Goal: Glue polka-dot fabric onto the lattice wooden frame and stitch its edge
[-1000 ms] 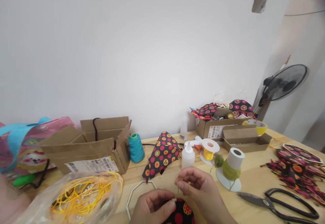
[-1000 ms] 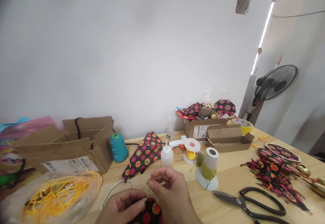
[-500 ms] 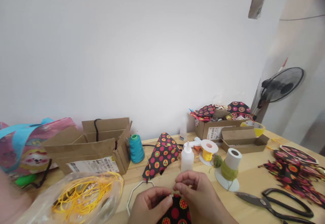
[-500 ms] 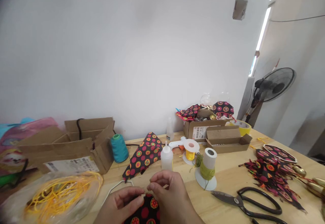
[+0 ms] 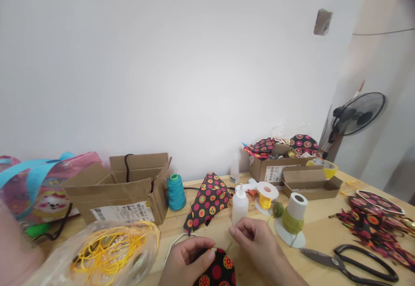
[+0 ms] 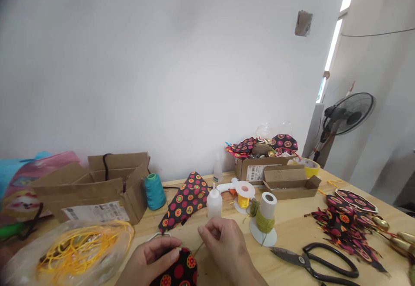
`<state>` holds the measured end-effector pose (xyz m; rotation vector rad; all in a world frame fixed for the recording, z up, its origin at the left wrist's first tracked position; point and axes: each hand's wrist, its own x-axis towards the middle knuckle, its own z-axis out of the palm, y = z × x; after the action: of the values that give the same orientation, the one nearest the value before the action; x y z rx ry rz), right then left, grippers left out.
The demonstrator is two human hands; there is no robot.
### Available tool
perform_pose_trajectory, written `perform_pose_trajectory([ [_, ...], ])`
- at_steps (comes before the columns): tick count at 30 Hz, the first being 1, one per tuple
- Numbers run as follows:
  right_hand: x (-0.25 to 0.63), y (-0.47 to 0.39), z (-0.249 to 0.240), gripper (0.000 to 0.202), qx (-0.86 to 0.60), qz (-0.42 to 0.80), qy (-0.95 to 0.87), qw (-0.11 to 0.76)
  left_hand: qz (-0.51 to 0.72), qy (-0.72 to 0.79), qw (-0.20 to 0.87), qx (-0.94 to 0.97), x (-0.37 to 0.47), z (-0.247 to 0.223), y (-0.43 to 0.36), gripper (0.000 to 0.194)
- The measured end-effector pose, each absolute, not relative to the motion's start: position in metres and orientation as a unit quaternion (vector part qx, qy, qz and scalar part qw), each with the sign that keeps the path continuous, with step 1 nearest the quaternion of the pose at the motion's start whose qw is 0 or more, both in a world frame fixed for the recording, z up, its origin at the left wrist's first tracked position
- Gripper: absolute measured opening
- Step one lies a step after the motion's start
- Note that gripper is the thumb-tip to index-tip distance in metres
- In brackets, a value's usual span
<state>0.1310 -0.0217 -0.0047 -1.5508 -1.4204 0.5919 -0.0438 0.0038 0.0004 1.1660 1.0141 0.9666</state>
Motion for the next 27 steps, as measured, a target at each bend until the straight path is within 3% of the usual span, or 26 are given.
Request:
perform_pose_trajectory([
  [2, 0.135, -0.023, -0.001, 0.036, -0.632, 0.213, -0.569, 0.482, 0.421, 0.435, 0.612, 0.509, -0.044, 0.0, 0.004, 0.032],
  [6, 0.148, -0.02, 0.004, 0.019, -0.635, 0.113, -0.498, 0.579, 0.44, 0.437, 0.608, 0.495, -0.043, 0.001, 0.004, 0.034],
  [7, 0.15, -0.016, 0.003, 0.023, -0.64, 0.089, -0.488, 0.587, 0.448, 0.435, 0.609, 0.488, -0.043, 0.002, 0.005, 0.034],
  [11, 0.152, 0.002, -0.012, 0.045, -0.626, 0.032, -0.56, 0.542, 0.478, 0.416, 0.61, 0.476, -0.043, 0.005, 0.004, 0.038],
  [18, 0.145, 0.005, 0.019, 0.031, -0.496, -0.001, -0.723, 0.481, 0.44, 0.378, 0.617, 0.532, -0.046, 0.009, 0.001, 0.03],
  [22, 0.152, -0.001, 0.054, 0.028, -0.407, -0.264, -0.777, 0.402, 0.445, 0.383, 0.592, 0.552, -0.045, 0.007, -0.001, 0.025],
  [27, 0.159, -0.005, 0.07, 0.019, -0.365, -0.375, -0.765, 0.376, 0.441, 0.408, 0.582, 0.548, -0.043, 0.005, -0.003, 0.018],
])
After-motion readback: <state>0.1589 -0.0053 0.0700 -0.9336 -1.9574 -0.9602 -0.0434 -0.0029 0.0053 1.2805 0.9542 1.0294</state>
